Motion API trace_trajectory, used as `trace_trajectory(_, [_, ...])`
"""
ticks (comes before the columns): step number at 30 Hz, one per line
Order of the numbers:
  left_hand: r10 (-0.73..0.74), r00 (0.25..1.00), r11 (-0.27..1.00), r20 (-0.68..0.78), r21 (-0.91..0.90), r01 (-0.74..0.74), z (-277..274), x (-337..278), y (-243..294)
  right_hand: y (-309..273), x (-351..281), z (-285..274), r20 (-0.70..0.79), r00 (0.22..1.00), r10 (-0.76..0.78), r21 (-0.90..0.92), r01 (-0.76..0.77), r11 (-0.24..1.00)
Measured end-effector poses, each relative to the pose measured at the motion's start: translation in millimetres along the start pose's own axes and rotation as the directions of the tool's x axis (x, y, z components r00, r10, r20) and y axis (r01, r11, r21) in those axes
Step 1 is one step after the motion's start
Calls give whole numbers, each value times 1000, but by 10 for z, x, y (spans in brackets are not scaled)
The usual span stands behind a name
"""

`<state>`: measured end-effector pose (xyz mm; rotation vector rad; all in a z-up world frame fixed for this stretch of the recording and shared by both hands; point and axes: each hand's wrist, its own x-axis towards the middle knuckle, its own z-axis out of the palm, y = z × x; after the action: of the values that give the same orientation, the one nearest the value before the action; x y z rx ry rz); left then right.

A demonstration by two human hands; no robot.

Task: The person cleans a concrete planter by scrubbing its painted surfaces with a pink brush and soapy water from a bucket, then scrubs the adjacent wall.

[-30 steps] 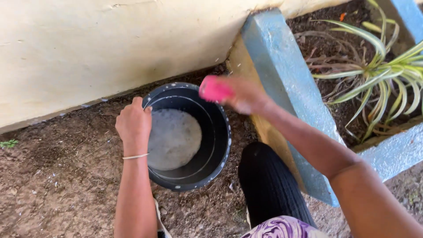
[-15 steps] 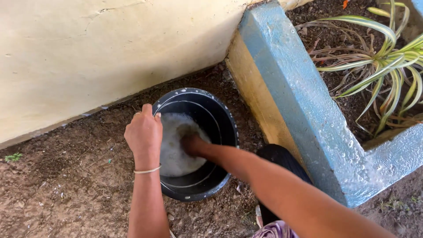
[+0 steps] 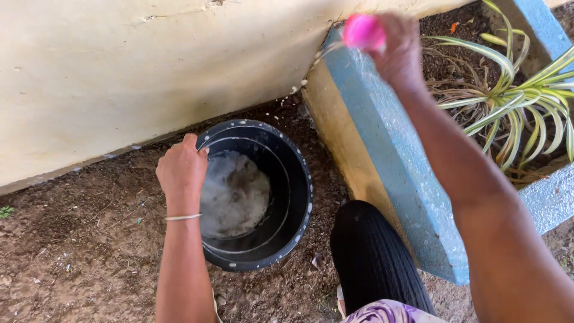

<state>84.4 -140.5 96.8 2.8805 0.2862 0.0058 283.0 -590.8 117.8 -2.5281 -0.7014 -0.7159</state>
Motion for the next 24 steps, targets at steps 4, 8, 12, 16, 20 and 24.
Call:
trace_trajectory(4, [-49, 998, 999, 37, 9, 48, -34, -93, -23, 174, 501, -87, 110, 990, 87, -335, -46, 941])
trace_trajectory(8, [-45, 999, 999, 12, 29, 45, -41, -110, -55, 354, 498, 437, 178, 977, 114, -427, -27, 904])
trace_trajectory(12, [-47, 998, 999, 34, 28, 46, -69, -79, -59, 611, 447, 506, 63, 965, 253, -387, -211, 898])
trace_trajectory(16, [-80, 995, 997, 55, -19, 81, -86, -80, -23, 228, 628, 617, 142, 811, 568, -97, -560, 823])
trace_trajectory(20, [-41, 999, 999, 29, -1, 41, -66, -30, -14, -222, 587, 839, 197, 789, 582, -205, -547, 811])
trace_trajectory(24, [-40, 999, 999, -3, 3, 40, -22, -29, -73, 29, 487, 1006, -152, 790, 594, -1, -601, 799])
